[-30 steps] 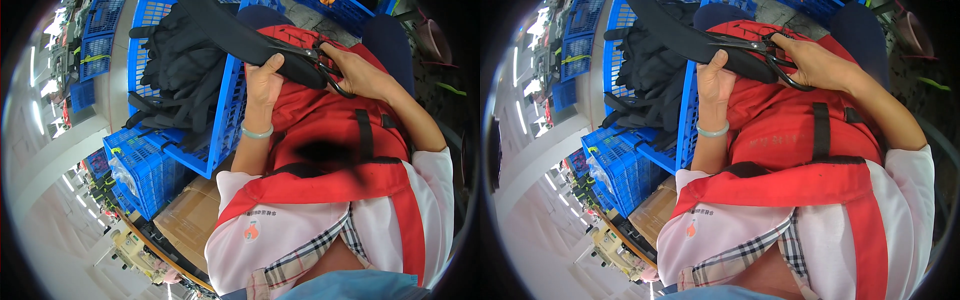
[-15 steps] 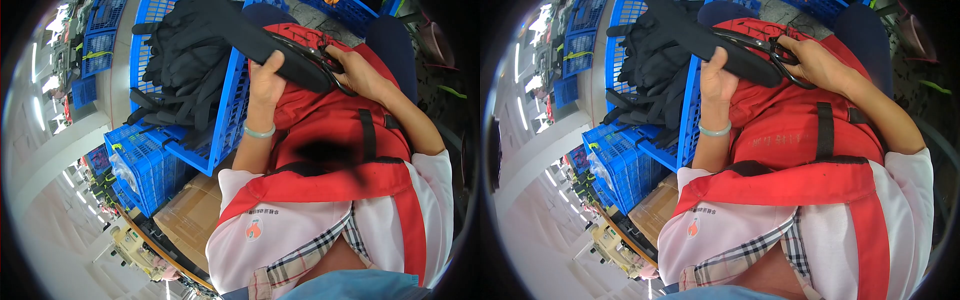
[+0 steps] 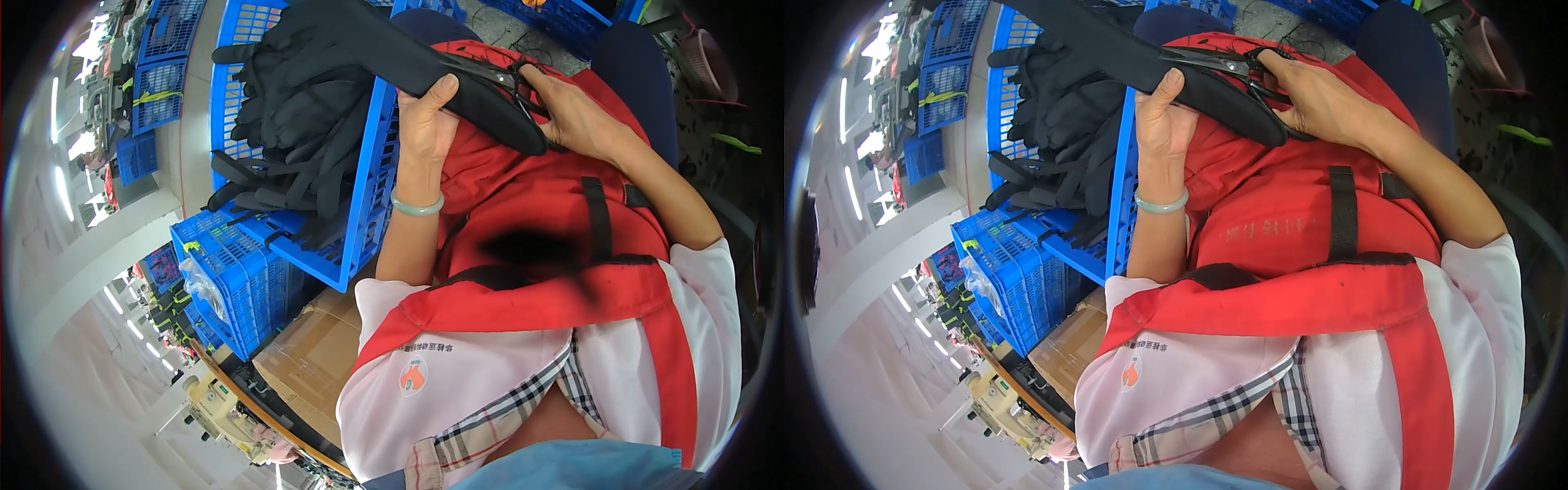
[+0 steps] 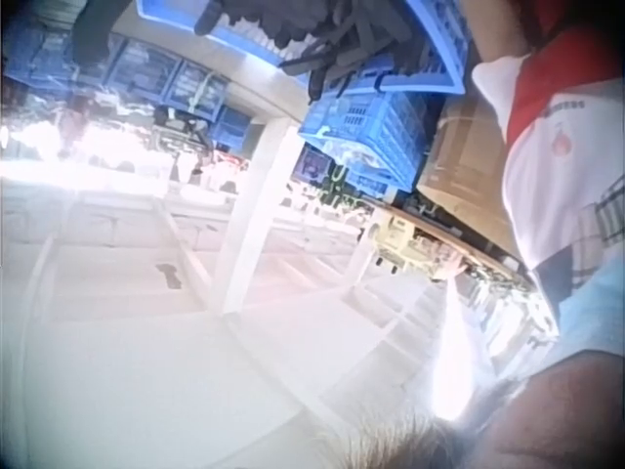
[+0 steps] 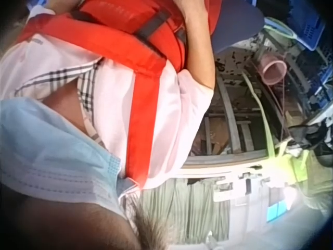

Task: Trimming excess threads and fabric from padded black straps using scissors.

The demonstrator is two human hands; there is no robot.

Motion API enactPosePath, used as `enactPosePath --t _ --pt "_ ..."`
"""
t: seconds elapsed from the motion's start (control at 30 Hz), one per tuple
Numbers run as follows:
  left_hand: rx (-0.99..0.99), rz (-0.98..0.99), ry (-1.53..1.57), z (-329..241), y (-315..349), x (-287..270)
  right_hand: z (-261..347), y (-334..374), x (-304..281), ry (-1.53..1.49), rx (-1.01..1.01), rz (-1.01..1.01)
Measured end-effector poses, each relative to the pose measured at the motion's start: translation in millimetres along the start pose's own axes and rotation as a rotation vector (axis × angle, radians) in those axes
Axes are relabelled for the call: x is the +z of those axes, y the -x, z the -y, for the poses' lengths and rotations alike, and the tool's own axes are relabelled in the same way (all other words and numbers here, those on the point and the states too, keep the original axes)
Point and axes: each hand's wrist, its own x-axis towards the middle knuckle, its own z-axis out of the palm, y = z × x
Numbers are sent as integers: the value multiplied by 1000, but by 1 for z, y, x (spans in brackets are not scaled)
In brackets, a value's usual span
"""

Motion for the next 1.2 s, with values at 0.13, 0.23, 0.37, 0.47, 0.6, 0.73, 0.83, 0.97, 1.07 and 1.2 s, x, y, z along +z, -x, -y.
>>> enactPosePath --t 0.13,0.23,0.37,0.47,0.6,0.73,0.83,0.97,1.07,1.2 --pt "28 -14 -13 -1 1 -4 6 -6 -5 -7 32 59" --pt "5 -11 8 -1 2 -6 10 -7 -5 -24 104 111" --pt "18 -2 -14 -3 4 -1 14 -4 -10 -54 148 90" --pt "-160 98 135 -15 -1 -3 15 -4 -12 -35 166 90" --pt "-63 -35 89 -8 -12 -5 -5 0 2 -92 143 50" --pt "-81 -78 129 -4 -8 -5 -5 6 2 -218 41 -58" --pt "-64 -77 115 -2 -8 -1 2 6 -13 -248 208 91" --pt "-48 -16 79 0 -9 -1 2 4 -6 -99 109 60" --pt "-68 16 79 4 -6 4 -8 1 8 -93 36 -3" --pt "-68 30 34 7 -5 6 -15 -4 14 -156 105 55"
